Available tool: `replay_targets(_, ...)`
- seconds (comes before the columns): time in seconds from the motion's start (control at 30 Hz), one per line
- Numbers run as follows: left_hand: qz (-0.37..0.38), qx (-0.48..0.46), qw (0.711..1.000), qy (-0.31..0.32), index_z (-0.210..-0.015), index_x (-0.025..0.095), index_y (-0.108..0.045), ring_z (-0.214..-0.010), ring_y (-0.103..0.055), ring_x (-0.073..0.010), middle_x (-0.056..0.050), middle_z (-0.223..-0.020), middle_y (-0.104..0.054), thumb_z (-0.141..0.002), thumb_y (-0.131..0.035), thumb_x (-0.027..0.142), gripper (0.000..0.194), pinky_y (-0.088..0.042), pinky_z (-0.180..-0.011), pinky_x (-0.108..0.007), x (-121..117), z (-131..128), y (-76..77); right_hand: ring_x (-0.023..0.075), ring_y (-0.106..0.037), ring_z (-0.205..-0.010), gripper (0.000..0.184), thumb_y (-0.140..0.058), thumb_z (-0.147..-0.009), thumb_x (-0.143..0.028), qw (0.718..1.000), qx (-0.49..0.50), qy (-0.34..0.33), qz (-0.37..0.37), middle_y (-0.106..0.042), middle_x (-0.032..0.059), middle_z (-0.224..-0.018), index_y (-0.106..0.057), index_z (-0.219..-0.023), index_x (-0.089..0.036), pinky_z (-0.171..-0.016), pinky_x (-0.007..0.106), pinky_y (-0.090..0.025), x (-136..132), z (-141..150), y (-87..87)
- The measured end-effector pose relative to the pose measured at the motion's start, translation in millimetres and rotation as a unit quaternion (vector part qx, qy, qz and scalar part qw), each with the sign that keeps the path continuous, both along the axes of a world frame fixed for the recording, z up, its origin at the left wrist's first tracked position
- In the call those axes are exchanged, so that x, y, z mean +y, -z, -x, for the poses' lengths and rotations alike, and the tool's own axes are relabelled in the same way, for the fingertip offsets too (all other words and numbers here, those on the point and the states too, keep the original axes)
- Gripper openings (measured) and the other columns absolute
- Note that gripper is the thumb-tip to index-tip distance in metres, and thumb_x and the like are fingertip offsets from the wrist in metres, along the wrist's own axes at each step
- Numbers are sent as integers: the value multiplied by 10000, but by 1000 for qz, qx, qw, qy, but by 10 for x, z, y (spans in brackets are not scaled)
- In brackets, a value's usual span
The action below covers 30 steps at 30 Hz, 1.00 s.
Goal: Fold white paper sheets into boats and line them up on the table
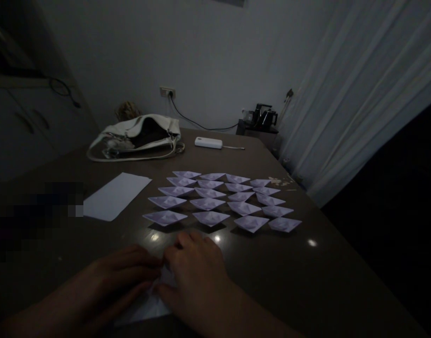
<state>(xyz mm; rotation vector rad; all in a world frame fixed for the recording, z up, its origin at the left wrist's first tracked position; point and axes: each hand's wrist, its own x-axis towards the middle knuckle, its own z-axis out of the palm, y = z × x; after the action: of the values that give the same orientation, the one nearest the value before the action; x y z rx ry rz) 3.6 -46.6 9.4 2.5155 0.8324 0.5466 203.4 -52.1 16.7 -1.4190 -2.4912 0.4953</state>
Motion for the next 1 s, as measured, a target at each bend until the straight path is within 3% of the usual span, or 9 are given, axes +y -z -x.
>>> replay_targets(0.13,14,-3,1000,-6,-951,209,-670,-873,-637,-150,-35,-927,-681,-916,-450,152,230,-518,-764,-233,130,57,32,227,-554,-949,298,-733,-729,-419,1000,-9,-8,0,-600,35,-1001,-623,-905,-206,-760,352,-435,20,-9,-12)
replay_targets(0.3,-8,25,999,-36,-876,185,-668,-771,-620,-141,-33,-822,-652,-940,-441,206,237,-480,-663,-216,271,125,69,250,-543,-1003,399,-742,-708,-449,1000,-4,-22,4,-596,44,-1055,-591,-1003,-226,-810,392,-431,61,-39,11)
replay_targets(0.47,-48,34,997,-57,-785,176,-649,-683,-609,-137,-21,-744,-637,-934,-456,255,256,-451,-603,-214,297,123,77,261,-542,-998,632,-744,-679,-493,1000,14,-19,7,-590,85,-1112,-483,-1172,-194,-785,390,-430,103,-47,-3)
replay_targets(0.7,-109,92,986,-81,-729,167,-625,-605,-588,-138,-14,-661,-615,-937,-447,310,309,-408,-551,-212,338,158,18,223,-544,-897,530,-727,-657,-569,999,-4,-33,25,-588,62,-1006,-551,-964,-175,-688,309,-396,199,-78,56)
replay_targets(0.77,-124,104,983,-87,-700,161,-608,-578,-582,-139,-16,-632,-606,-940,-442,313,328,-398,-527,-213,245,93,-70,214,-538,-876,526,-725,-647,-589,999,-12,-38,26,-586,59,-978,-573,-923,-168,-675,297,-381,232,-89,81)
replay_targets(0.87,-142,112,983,-39,-723,172,-621,-616,-605,-137,-25,-699,-637,-939,-440,264,296,-432,-542,-206,-113,-148,-183,203,-537,-856,465,-727,-674,-538,998,-26,-45,26,-593,53,-934,-591,-910,-161,-652,279,-362,262,-95,100)
replay_targets(0.93,-190,158,968,-39,-865,173,-653,-720,-658,-178,-64,-842,-697,-889,-471,161,183,-504,-602,-244,-437,-357,-167,200,-537,-881,399,-733,-702,-457,998,-32,-47,21,-598,55,-952,-594,-929,-160,-664,273,-358,264,-91,99)
replay_targets(1.0,-251,230,935,-97,-844,131,-674,-789,-690,-259,-149,-895,-721,-839,-505,125,169,-558,-615,-325,-724,-537,-56,201,-536,-891,405,-735,-702,-461,998,-33,-47,17,-600,59,-962,-592,-928,-157,-665,272,-356,258,-85,98)
